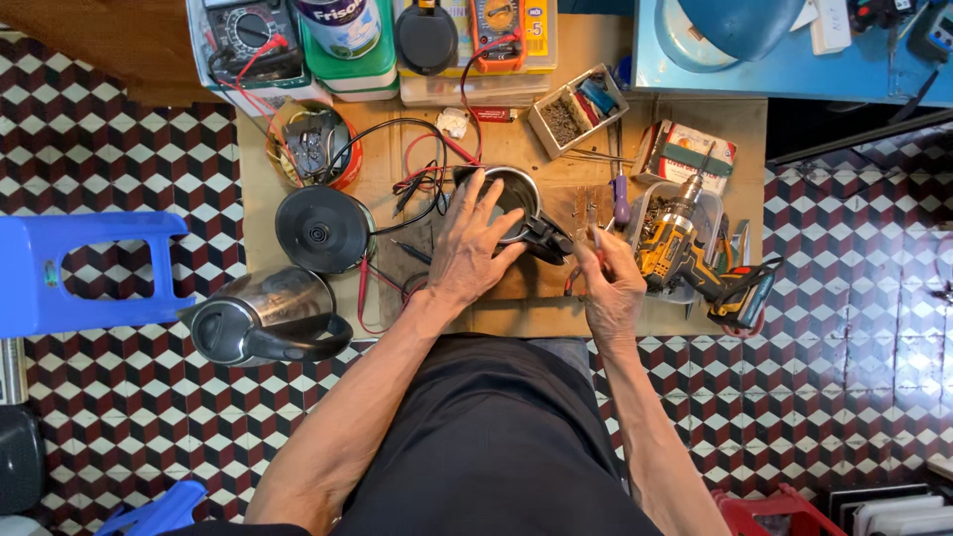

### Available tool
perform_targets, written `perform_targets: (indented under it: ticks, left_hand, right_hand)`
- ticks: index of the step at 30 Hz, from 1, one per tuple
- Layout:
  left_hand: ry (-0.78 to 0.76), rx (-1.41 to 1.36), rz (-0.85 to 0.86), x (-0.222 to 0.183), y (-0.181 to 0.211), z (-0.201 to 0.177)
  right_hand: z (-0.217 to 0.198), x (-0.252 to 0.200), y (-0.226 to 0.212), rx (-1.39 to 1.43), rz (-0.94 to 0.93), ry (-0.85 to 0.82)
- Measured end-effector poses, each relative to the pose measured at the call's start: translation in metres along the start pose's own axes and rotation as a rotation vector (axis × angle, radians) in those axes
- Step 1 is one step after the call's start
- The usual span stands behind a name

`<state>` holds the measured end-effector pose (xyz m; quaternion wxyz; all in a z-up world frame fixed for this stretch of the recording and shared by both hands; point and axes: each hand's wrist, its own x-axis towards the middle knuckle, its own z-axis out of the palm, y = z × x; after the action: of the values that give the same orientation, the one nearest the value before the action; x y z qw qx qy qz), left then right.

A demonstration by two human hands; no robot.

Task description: The person repairs an electric kettle by manipulating its internal wiring and components. They use a cordless drill to remove screws, a screwdriver to adjust wires, and a multimeter to test electrical connections. The person also handles the kettle's base and lid during the process.

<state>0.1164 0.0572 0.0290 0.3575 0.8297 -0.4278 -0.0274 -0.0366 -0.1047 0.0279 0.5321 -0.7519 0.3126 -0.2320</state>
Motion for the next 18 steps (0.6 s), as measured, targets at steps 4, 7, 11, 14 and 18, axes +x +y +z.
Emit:
perform_targets:
  ticks: [4,7,11,14,18]
  left_hand:
    - [0.0,-0.121,-0.052,0.0,0.001,-0.008]
    - [0.057,-0.134,-0.088,0.003,0.006,-0.006]
    - [0.026,-0.027,-0.124,0.011,0.009,0.001]
    - [-0.013,0.017,-0.132,0.011,0.006,0.004]
    - [-0.027,-0.009,-0.134,0.008,0.002,0.008]
  right_hand:
    - [0.001,-0.005,0.016,0.221,0.409,0.058]
    - [0.004,-0.005,0.022,0.399,0.609,-0.036]
    - [0.011,-0.003,0.025,0.531,0.595,-0.107]
    - [0.012,-0.001,0.027,0.535,0.584,-0.127]
    - [0.009,0.002,0.027,0.486,0.588,-0.141]
